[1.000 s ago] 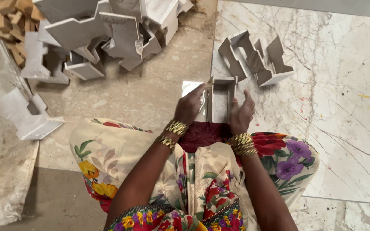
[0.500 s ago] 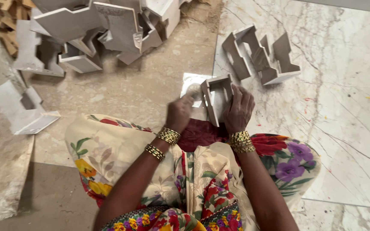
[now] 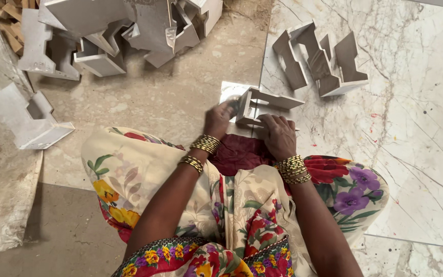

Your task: The person sits on the floor and sands plaster molding pieces one at a time using a small sanding block, rubbing the edges and surfaces of each piece, then places the finished piece onto a growing pile of sanded moldings beside them.

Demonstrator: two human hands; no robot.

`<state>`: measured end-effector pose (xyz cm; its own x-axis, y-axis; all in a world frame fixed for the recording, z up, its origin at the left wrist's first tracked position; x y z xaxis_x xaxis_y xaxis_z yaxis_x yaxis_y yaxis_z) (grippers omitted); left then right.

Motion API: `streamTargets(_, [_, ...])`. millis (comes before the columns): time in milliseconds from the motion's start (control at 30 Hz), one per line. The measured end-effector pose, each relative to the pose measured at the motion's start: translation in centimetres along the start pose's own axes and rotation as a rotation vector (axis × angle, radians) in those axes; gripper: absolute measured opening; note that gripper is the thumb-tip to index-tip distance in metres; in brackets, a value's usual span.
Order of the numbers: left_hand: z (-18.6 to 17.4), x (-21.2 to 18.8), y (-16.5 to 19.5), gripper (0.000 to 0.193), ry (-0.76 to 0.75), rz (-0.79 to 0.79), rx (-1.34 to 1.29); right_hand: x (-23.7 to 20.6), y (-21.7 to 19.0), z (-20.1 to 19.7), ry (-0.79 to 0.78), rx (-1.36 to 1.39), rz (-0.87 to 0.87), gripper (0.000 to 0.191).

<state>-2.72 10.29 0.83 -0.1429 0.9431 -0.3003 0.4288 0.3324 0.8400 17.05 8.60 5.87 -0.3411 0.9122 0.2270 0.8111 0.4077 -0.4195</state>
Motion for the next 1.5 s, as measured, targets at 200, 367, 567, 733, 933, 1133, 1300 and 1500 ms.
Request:
streamTargets(200, [1.6, -3.7, 5.7, 0.041, 0.089, 0.577, 0.007, -0.1, -0.2, 1.1, -0.097, -0.12, 0.112, 0.018])
streamTargets(367, [0.7, 0.5, 5.3, 0.034, 0.227, 0.43, 0.004, -0.8, -1.5, 1.1, -0.047, -0.098, -0.007, 0.019])
streamTargets(567, [3.0, -0.3, 3.7, 0.031, 0.064, 0.201, 0.03, 0.0, 0.0, 0.8, 0.073, -0.106, 0.041, 0.023])
streamTargets(733, [3.7, -2.0, 3.8, 0.039, 0.117, 0.342, -0.027, -0.2, 1.5, 1.4, 0.045, -0.114, 0.075, 0.016])
streamTargets(933, [3.5, -0.1, 2.4, 0.03, 0.116, 0.277, 0.027, -0.6, 1.5, 1.4, 0.039, -0.088, 0.049, 0.018])
streamTargets(1133, [4.4, -2.7, 1.9, 0.032, 0.065, 0.263, -0.181, 0.9, 2.5, 0.6, 0.09, -0.117, 0.1, 0.018])
streamTargets(1300, [1.1, -1.6, 3.9, 0.03, 0.335, 0.442, -0.164, 1.0, 1.8, 0.5, 0.092, -0.084, 0.069, 0.022])
streamTargets(1500, [2.4, -3.0, 4.5, 0.033, 0.128, 0.368, -0.044, 1.3, 1.9, 0.5, 0.024, -0.101, 0.143, 0.022])
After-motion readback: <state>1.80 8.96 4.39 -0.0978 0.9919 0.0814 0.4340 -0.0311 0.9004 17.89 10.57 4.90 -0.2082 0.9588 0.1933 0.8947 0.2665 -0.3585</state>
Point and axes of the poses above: each hand's wrist, its own x-axis towards the middle knuckle, its own z-axis out of the palm, y = z × x, the point moved 10 cm from there along x, towards the middle knuckle, and after that the axes turned 2 degrees about y, right-handed, at the moved point
